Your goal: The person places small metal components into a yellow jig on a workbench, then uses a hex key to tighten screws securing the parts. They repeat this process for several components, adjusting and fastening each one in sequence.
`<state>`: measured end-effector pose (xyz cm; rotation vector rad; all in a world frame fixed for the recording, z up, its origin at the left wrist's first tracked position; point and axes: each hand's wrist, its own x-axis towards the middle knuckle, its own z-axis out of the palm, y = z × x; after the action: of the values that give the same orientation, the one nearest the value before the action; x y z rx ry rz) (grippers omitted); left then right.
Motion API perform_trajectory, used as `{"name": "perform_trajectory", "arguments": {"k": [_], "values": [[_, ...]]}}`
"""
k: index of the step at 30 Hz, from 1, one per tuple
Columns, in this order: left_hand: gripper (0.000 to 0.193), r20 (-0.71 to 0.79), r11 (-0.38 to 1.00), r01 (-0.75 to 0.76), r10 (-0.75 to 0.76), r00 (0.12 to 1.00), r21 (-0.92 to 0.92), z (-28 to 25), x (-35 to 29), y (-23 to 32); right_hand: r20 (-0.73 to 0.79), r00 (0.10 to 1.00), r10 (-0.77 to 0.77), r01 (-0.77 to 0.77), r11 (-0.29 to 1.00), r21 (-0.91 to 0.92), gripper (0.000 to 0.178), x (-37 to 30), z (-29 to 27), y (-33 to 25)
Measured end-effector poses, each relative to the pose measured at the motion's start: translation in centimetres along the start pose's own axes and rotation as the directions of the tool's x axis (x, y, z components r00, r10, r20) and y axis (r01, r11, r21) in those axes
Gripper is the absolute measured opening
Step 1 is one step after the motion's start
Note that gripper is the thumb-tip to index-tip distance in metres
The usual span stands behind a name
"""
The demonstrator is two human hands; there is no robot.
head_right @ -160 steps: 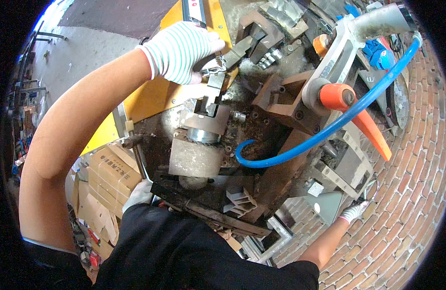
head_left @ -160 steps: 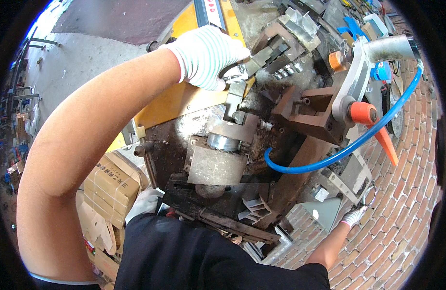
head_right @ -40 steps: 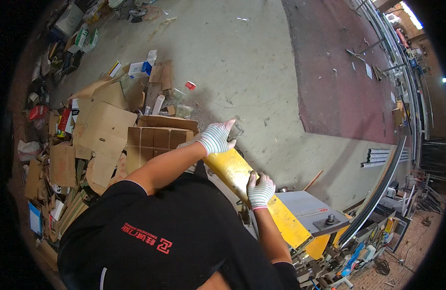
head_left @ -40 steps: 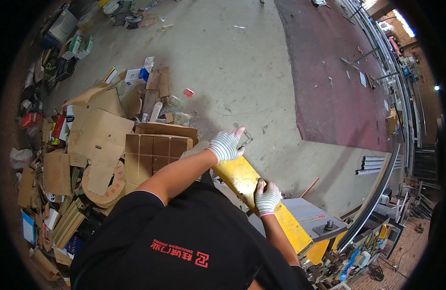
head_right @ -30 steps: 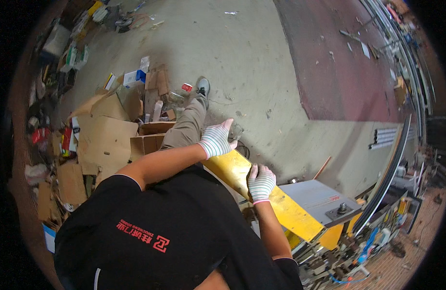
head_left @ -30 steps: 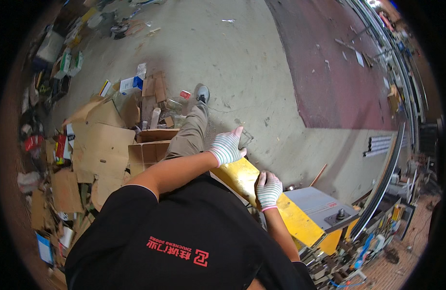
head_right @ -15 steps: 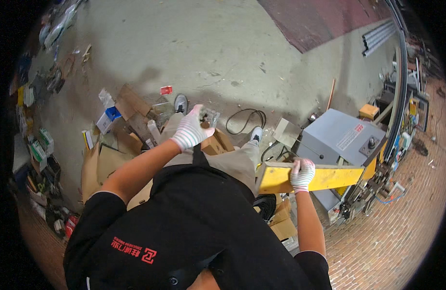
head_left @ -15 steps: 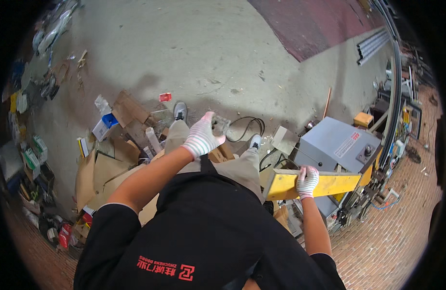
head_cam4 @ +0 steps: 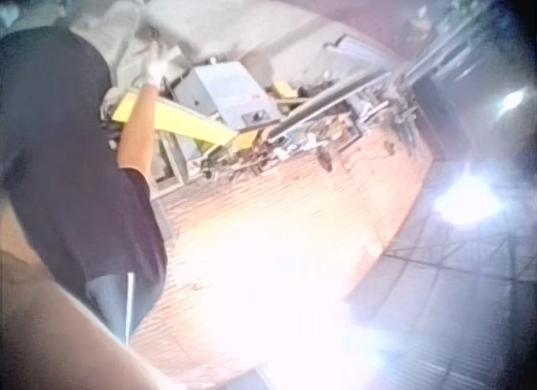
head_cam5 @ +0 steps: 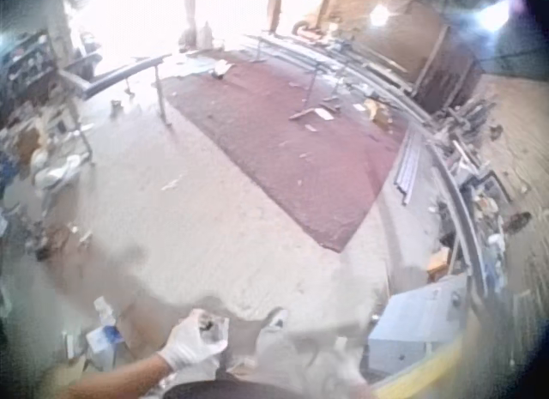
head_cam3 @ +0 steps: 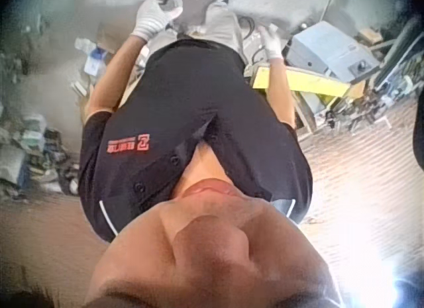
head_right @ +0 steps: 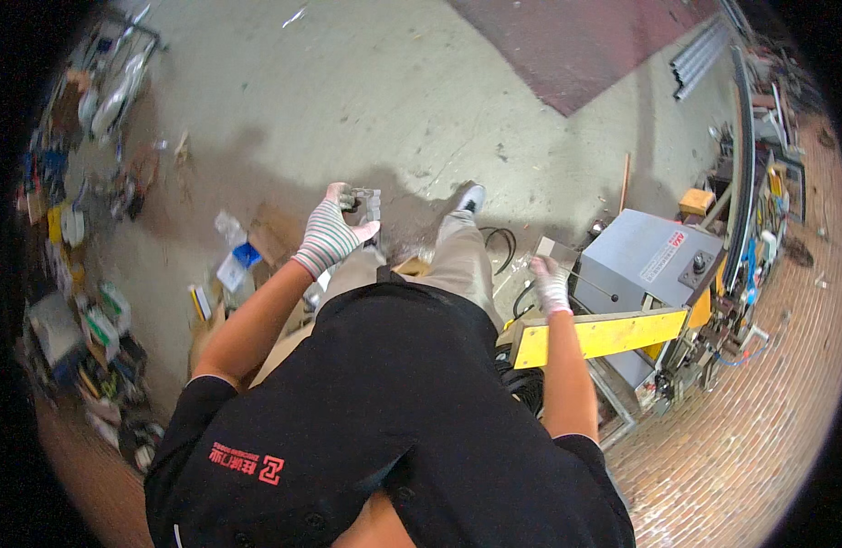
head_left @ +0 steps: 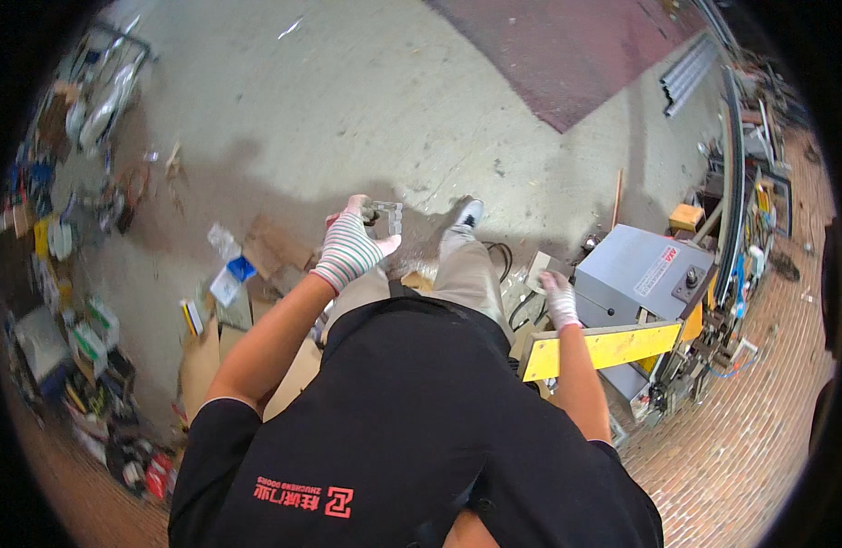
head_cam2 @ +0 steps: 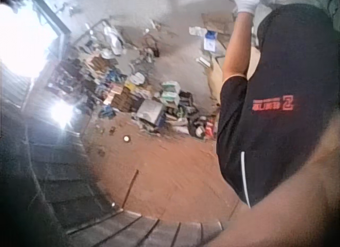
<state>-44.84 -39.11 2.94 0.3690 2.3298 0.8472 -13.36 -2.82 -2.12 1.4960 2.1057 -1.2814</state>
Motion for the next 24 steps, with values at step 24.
{"name": "perform_trajectory", "arguments": {"k": [24], "values": [[0.034, 0.499, 0.727, -0.567, 0.682, 0.535, -0.386, 20.6, 21.5, 51.4, -0.393, 0.884, -0.252, 0.463, 0.362, 0.809, 0.044, 12.2, -24.0, -14.6]]}}
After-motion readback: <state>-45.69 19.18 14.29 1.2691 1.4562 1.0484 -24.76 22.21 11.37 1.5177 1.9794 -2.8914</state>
